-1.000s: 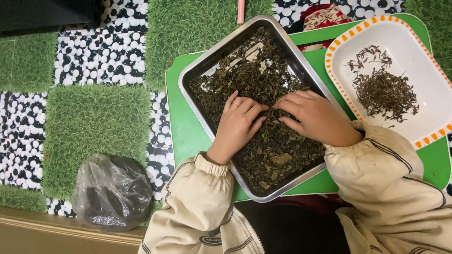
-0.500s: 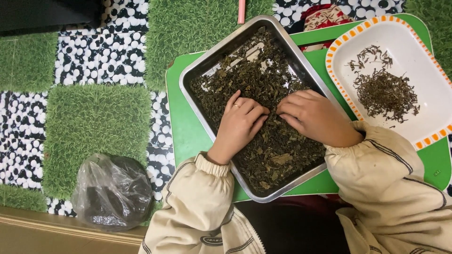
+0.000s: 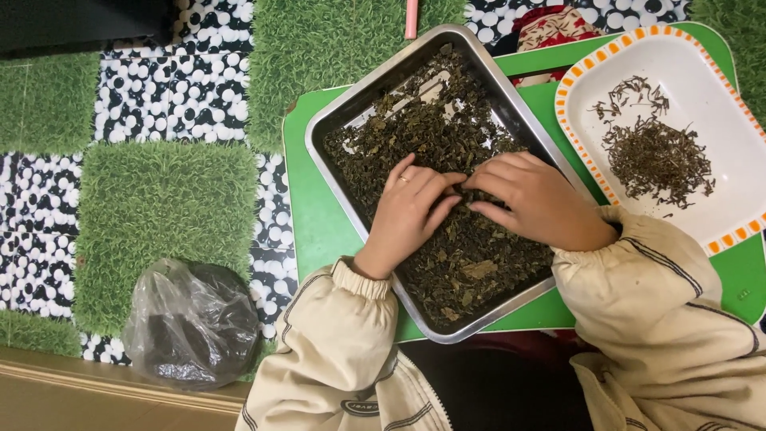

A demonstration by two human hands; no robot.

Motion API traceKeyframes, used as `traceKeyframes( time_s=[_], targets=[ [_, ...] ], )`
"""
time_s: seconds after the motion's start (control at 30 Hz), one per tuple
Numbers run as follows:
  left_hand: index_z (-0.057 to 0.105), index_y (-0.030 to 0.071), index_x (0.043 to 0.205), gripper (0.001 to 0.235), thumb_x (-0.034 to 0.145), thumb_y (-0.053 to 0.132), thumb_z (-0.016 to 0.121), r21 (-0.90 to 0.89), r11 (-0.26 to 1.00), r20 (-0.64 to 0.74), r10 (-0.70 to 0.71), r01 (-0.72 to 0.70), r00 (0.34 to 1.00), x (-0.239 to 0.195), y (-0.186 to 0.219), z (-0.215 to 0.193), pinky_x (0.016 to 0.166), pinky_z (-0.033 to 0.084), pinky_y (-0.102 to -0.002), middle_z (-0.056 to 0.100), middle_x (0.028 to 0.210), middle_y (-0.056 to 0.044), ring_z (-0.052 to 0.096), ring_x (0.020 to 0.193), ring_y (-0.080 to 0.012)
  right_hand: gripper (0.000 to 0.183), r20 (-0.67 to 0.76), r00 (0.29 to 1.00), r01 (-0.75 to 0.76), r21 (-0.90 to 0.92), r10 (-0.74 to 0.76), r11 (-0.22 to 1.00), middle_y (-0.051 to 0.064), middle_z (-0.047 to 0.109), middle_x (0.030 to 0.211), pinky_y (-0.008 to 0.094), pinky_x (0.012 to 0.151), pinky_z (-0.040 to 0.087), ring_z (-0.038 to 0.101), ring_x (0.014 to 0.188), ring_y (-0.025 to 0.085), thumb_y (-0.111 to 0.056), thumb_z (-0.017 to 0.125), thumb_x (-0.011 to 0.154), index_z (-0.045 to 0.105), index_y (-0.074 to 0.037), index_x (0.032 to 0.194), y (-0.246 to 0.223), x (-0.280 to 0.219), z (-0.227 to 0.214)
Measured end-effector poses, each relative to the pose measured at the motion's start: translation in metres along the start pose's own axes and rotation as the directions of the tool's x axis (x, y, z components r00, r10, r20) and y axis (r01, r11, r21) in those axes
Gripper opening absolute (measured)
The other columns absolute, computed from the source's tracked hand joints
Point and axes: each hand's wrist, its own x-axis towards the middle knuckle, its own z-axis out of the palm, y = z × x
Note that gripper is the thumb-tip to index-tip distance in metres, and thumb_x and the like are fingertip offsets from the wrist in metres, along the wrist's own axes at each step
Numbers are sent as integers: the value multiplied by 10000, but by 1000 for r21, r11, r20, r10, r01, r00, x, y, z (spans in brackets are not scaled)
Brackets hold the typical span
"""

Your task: Sorting dried tea leaves by hand to remove stems and debris into a separate tray

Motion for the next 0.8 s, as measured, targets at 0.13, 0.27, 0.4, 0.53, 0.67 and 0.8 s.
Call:
traceKeyframes(
  time_s=[0.13,0.27,0.4,0.53,0.67,0.8],
  targets=[
    [660,168,1259,302,962,209,700,-185,981,39,-46,52,998,1,9,2,1182,334,-562,702,941,-3,645,1024,-208,254,-38,999,22,11,-22,1000,81,705,1072,453,1025,494,648,1177,273,-305,712,954,697,-80,1070,2,-2,4],
    [649,152,1278,338,951,190,726,-302,952,0,-55,52,998,0,12,1,1129,417,-489,721,946,13,681,996,-218,196,-79,994,69,-6,-69,998,77,692,1018,447,1002,504,660,1145,273,-254,716,952,705,-70,1016,5,-5,9],
    [639,146,1302,387,932,188,745,-361,930,0,-78,72,997,-1,11,1,1124,429,-473,743,938,12,696,997,-221,207,-113,990,88,-1,-87,996,60,684,1026,436,992,508,662,1138,261,-276,713,960,703,-81,1030,6,-5,13],
    [621,130,1326,414,936,191,743,-382,921,17,-76,77,997,-1,11,2,1115,436,-480,747,950,1,694,1000,-233,211,-126,987,102,-26,-104,994,61,675,1029,437,988,511,662,1125,267,-280,711,953,698,-89,1043,8,-8,18],
    [613,107,1327,419,932,156,743,-394,916,13,-73,72,997,1,13,0,1118,422,-505,744,948,-17,686,1001,-259,137,-120,985,123,-23,-125,992,56,670,995,440,978,515,667,1105,268,-239,702,959,700,-102,967,6,-7,16],
    [645,129,1296,389,924,168,750,-326,943,0,-71,67,997,0,9,1,1131,407,-499,746,941,-1,682,1008,-242,135,-122,986,112,-30,-115,993,51,679,990,434,981,520,673,1096,261,-225,673,994,697,-99,953,10,-8,20]
  ],
)
